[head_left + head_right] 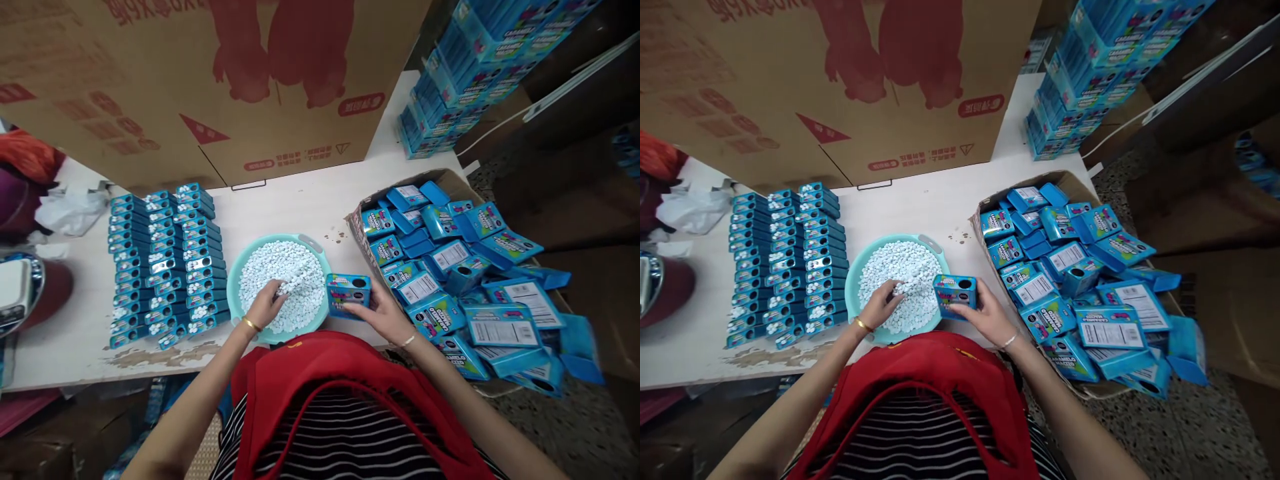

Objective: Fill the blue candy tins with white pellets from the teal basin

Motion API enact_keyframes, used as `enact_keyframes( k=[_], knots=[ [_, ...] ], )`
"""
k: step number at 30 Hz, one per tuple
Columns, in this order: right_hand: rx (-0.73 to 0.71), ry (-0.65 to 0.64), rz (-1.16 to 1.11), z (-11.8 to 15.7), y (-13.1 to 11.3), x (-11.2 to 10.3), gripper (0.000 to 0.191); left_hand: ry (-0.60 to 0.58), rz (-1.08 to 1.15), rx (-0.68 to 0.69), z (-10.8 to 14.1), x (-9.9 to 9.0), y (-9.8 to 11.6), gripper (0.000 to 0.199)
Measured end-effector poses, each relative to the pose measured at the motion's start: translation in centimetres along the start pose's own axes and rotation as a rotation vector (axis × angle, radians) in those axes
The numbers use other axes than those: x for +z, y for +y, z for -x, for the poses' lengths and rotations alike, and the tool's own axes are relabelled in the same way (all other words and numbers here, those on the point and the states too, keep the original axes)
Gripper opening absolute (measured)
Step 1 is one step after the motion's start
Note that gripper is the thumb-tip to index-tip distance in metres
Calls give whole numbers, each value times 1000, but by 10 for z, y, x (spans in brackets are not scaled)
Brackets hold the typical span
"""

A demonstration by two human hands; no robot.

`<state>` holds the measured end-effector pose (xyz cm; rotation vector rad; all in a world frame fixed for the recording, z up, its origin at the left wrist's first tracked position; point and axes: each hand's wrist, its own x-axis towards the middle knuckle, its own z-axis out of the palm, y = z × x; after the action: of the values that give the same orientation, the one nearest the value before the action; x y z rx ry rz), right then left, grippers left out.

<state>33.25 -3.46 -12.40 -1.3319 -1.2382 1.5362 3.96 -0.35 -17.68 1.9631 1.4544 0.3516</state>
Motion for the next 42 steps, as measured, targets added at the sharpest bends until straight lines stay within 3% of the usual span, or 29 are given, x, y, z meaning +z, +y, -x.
enact_keyframes(
  k=[2, 5, 10, 17, 23, 26, 29, 32, 35, 37, 39, 42],
  knots=[
    [-177, 73, 201, -18, 8, 0, 41, -20, -4, 62, 5, -27, 15, 27],
    [-375, 53, 420, -39, 19, 7, 35, -69, -53, 124, 8, -63, 38, 25],
    [-537, -43, 523, -53, 26, 29, 36, -193, -196, 218, 7, -96, 70, 25],
    [-635, -78, 566, -56, 31, 49, 43, -292, -564, 111, 1, -108, 114, 23],
    [-642, -64, 561, -60, 38, 52, 44, -247, -606, 104, 2, -109, 145, 25],
    [-643, -60, 554, -62, 41, 51, 45, -255, -669, 113, 3, -113, 142, 26],
    [-610, -35, 538, -62, 40, 47, 44, -196, -700, 14, 4, -116, 104, 22],
    [-531, 25, 488, -60, 37, 39, 37, -199, -638, -183, 3, -100, 39, 19],
    [-453, 99, 430, -58, 35, 29, 31, -262, -507, -286, -5, -59, -15, 18],
    [-415, 140, 396, -56, 35, 24, 31, -266, -442, -270, -17, -23, -30, 19],
    [-380, 178, 368, -55, 35, 21, 33, -257, -379, -237, -31, 10, -32, 22],
    [-337, 240, 357, -54, 33, 18, 35, -240, -278, -198, -46, 40, -28, 28]
  ],
)
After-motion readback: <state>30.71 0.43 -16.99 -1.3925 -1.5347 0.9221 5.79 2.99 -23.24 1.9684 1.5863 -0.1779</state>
